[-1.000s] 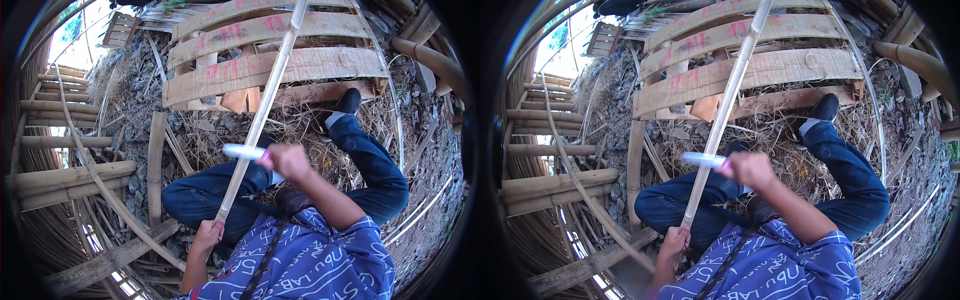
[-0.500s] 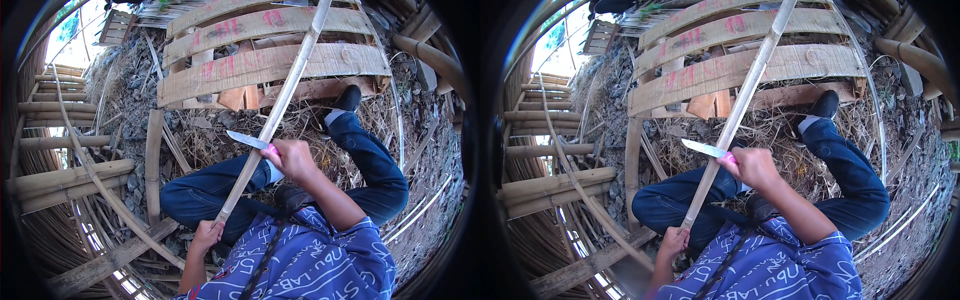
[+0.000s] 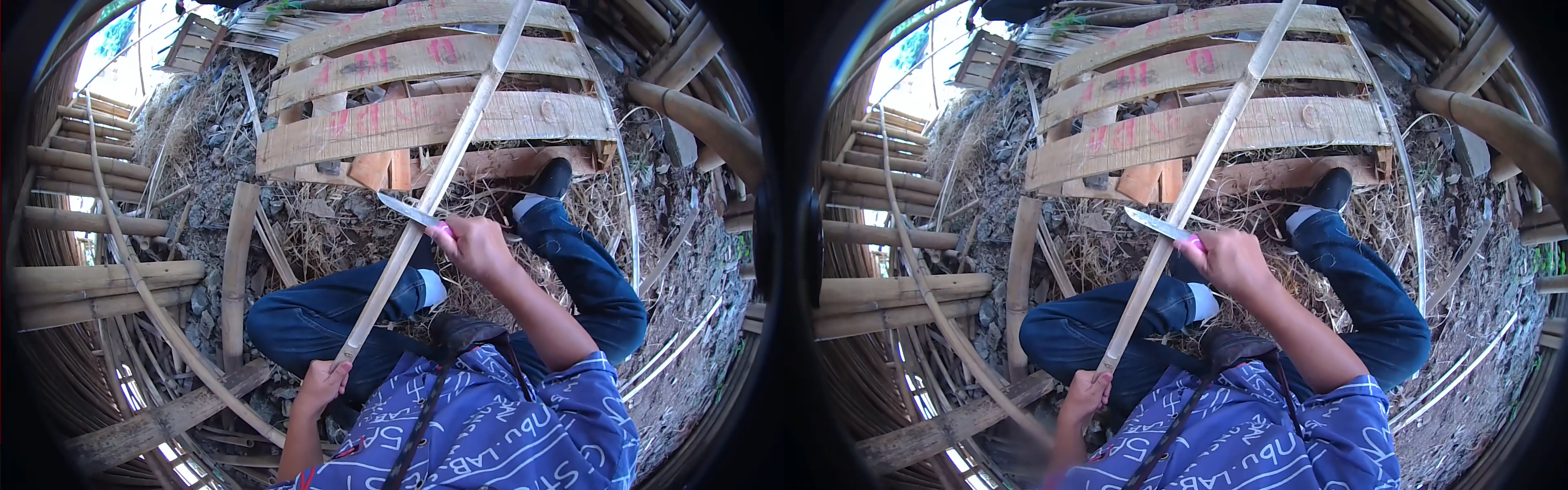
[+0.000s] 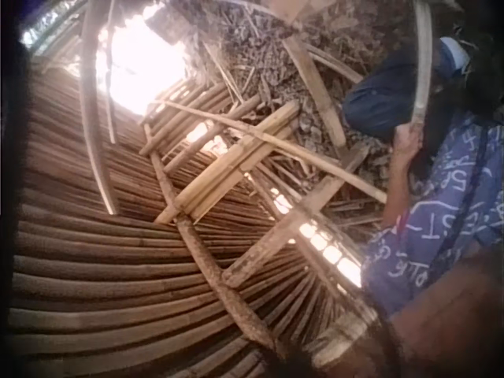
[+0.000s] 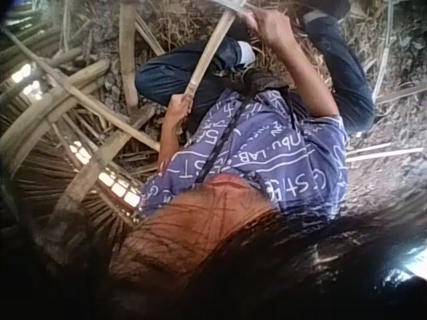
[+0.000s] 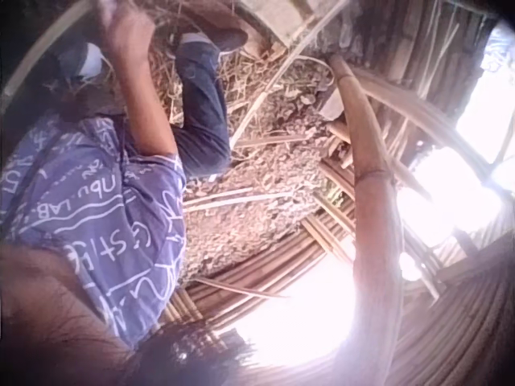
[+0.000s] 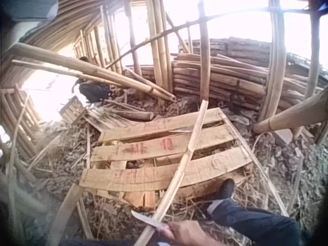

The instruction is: The person shaves a strip of bamboo with a knife. The person holds the bamboo strip and draws the blade along its length to remove thin shavings.

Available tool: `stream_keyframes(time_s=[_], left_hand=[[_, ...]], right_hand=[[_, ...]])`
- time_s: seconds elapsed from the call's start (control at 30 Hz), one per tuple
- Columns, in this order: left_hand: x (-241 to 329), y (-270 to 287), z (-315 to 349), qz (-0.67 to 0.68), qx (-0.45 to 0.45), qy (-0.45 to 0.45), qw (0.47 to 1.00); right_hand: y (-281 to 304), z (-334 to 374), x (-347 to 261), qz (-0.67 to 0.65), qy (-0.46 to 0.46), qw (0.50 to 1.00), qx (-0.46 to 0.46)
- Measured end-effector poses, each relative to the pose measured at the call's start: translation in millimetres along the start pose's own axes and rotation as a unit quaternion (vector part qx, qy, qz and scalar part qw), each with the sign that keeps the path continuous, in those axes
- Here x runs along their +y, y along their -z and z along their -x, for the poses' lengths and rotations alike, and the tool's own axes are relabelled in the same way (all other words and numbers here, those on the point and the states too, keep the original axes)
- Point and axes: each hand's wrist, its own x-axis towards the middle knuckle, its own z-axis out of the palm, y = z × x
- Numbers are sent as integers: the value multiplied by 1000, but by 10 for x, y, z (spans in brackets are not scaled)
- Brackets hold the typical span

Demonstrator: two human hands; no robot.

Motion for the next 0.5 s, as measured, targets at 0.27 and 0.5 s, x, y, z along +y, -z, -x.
stream_keyframes(time_s=[0.27,0.5], left_hand=[[-16,-7,-50,-14,18,-53,998],[-18,-47,6,10,26,-36,999]], right_hand=[[-167,-173,-11,-2,-28,999,42],[141,-348,362,113,-68,986,101]])
